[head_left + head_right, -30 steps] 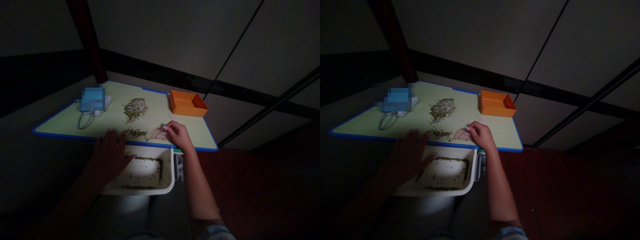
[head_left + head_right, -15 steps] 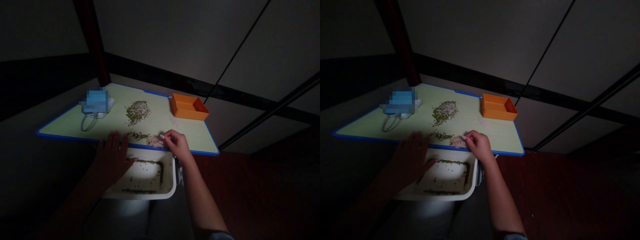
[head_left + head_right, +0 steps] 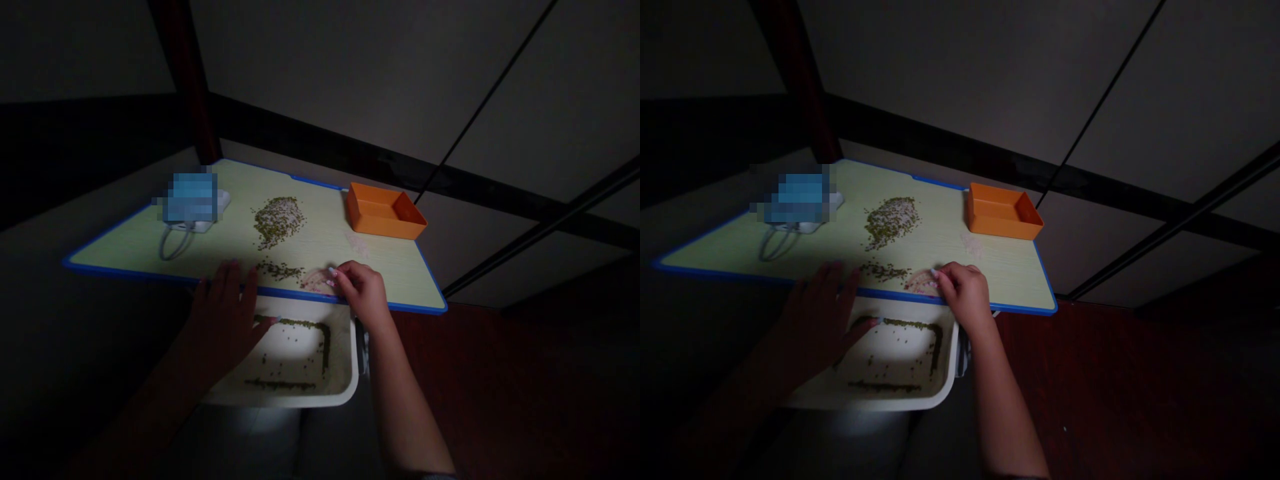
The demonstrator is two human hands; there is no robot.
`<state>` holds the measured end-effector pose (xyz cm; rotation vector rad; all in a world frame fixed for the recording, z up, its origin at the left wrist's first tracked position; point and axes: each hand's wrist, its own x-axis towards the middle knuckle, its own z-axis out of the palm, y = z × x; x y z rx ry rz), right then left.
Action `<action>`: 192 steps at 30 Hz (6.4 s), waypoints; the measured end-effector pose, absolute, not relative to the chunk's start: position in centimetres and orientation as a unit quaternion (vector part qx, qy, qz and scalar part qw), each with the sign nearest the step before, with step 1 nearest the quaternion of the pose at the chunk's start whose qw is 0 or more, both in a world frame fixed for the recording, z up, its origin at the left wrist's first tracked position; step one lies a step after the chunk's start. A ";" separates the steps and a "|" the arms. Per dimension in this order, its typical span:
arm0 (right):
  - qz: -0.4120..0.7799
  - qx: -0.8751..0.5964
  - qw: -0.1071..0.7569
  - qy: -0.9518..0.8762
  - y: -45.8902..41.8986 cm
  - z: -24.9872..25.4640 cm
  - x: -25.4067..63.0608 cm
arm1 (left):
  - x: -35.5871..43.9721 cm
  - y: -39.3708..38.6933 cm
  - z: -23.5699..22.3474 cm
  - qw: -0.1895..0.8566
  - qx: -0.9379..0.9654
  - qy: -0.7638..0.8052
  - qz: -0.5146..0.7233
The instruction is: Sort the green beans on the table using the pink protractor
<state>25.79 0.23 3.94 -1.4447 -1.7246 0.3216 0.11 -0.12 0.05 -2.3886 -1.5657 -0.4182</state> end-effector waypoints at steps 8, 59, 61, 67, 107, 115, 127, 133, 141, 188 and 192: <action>0.022 -0.569 0.390 -0.723 -0.7 5.0 25.5 | 0.0 -0.1 0.2 0.105 -0.821 -0.540 -0.152; -0.005 -0.694 0.396 -0.601 -1.3 4.1 25.7 | -0.3 -0.4 -0.3 0.099 -0.823 -0.532 -0.173; 0.000 -0.695 0.397 -0.600 -1.2 4.1 25.7 | -0.3 -0.4 -0.3 0.102 -0.822 -0.534 -0.170; 0.031 -0.688 0.400 -0.605 -0.5 4.1 25.5 | -0.1 -0.4 -0.1 0.098 -0.821 -0.538 -0.162; 0.132 -0.634 0.410 -0.642 0.0 3.6 26.1 | -0.1 -0.5 0.0 0.144 -0.822 -0.533 -0.141; 0.100 -0.622 0.388 -0.673 1.2 4.5 26.2 | -0.2 -0.7 0.1 0.148 -0.822 -0.531 -0.144; 0.138 -0.584 0.404 -0.690 2.2 4.4 26.3 | 0.0 -0.8 0.4 0.096 -0.820 -0.542 -0.158; 0.155 -0.585 0.413 -0.681 1.8 4.1 26.5 | 0.0 -0.7 0.5 0.075 -0.816 -0.551 -0.160; 0.139 -0.581 0.400 -0.695 1.6 4.3 26.4 | 0.0 -0.7 0.4 0.073 -0.817 -0.550 -0.157; 0.118 -0.568 0.391 -0.714 2.2 4.7 25.8 | -0.1 -0.6 0.1 0.103 -0.822 -0.539 -0.152; 0.134 -0.576 0.416 -0.691 2.0 4.5 26.1 | -0.2 -0.7 0.0 0.106 -0.825 -0.534 -0.153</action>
